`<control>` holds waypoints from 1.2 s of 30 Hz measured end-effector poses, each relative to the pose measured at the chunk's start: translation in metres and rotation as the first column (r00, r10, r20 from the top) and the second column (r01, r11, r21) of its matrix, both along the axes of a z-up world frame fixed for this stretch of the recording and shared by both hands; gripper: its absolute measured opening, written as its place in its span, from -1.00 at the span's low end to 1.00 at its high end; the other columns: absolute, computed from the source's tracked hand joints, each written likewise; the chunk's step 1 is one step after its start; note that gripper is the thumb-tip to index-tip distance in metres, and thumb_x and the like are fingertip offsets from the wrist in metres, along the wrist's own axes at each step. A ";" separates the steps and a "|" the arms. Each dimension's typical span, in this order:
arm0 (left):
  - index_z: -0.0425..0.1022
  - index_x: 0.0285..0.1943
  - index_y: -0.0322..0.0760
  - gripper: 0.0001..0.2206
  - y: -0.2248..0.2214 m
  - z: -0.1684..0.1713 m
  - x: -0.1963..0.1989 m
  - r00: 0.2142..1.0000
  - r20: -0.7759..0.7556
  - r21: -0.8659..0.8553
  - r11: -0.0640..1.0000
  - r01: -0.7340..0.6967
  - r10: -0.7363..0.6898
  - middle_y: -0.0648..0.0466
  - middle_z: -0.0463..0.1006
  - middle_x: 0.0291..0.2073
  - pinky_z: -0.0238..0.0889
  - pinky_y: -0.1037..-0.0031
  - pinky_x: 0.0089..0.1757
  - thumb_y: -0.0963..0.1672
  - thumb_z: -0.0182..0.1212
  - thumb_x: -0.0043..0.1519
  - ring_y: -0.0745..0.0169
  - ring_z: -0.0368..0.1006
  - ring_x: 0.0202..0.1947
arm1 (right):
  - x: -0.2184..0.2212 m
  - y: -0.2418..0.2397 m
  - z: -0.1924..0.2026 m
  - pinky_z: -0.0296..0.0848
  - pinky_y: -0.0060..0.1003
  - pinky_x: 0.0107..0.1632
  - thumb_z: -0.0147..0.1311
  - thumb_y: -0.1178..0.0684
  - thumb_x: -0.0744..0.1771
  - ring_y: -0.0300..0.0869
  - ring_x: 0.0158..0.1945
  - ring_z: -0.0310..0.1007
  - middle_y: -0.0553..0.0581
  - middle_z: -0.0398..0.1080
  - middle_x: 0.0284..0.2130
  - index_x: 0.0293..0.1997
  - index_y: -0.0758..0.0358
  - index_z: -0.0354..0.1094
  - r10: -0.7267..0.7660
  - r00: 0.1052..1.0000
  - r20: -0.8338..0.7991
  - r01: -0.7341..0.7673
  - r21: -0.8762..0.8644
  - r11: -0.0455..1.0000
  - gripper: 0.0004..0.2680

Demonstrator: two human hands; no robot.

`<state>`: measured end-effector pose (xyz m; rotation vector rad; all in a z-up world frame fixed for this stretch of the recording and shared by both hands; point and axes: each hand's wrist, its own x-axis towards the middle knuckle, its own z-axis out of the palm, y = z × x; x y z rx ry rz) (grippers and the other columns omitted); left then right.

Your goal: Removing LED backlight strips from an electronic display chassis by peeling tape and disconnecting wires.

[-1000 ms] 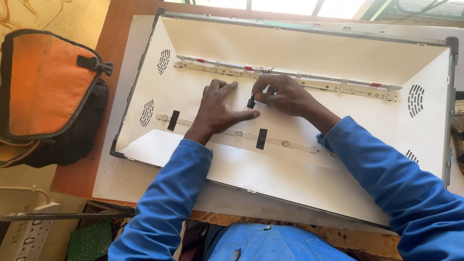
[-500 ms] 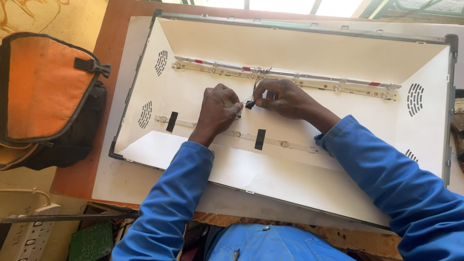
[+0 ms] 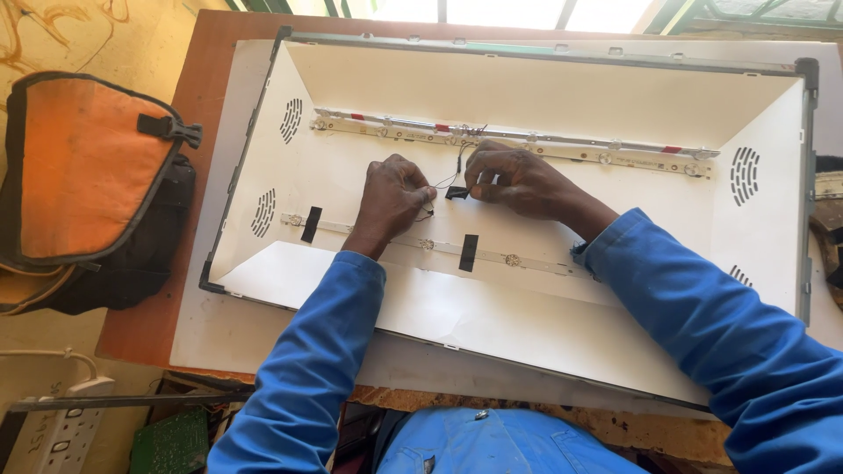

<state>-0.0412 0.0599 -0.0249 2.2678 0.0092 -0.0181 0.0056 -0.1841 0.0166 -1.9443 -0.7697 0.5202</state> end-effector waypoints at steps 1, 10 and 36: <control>0.66 -0.34 -0.20 -0.95 -0.001 0.000 0.001 1.000 0.006 0.012 1.000 0.022 -0.022 -0.02 0.52 -0.21 0.27 0.15 0.04 -0.15 0.42 0.12 -0.12 0.39 0.01 | -0.002 -0.003 0.001 0.54 -0.16 -0.20 0.17 0.05 0.36 -0.02 -0.18 0.54 0.18 0.40 -0.18 -0.19 0.20 0.48 -0.003 1.000 0.004 0.003 0.054 0.999 -0.92; 0.68 -0.32 -0.28 -0.87 0.003 -0.007 0.009 0.994 0.046 0.085 0.992 0.092 -0.096 -0.23 0.55 -0.20 0.32 0.06 -0.02 -0.11 0.38 0.11 -0.36 0.45 -0.06 | -0.014 -0.017 -0.010 0.46 -0.22 -0.01 0.17 -0.16 0.37 -0.07 0.02 0.44 0.12 0.38 -0.06 -0.13 0.09 0.48 0.009 0.996 0.084 -0.029 0.239 0.971 -0.82; 0.63 -0.35 -0.24 -0.87 -0.018 0.027 -0.008 0.994 -0.104 0.120 0.992 -0.025 0.037 0.04 0.53 -0.20 0.33 0.37 -0.23 -0.11 0.41 0.17 0.13 0.42 -0.21 | -0.085 -0.360 -0.043 0.40 -0.15 -0.34 0.20 0.09 0.36 -0.03 -0.37 0.57 0.15 0.55 -0.41 -0.15 0.17 0.49 -0.788 0.244 0.566 0.970 -0.134 0.204 -0.95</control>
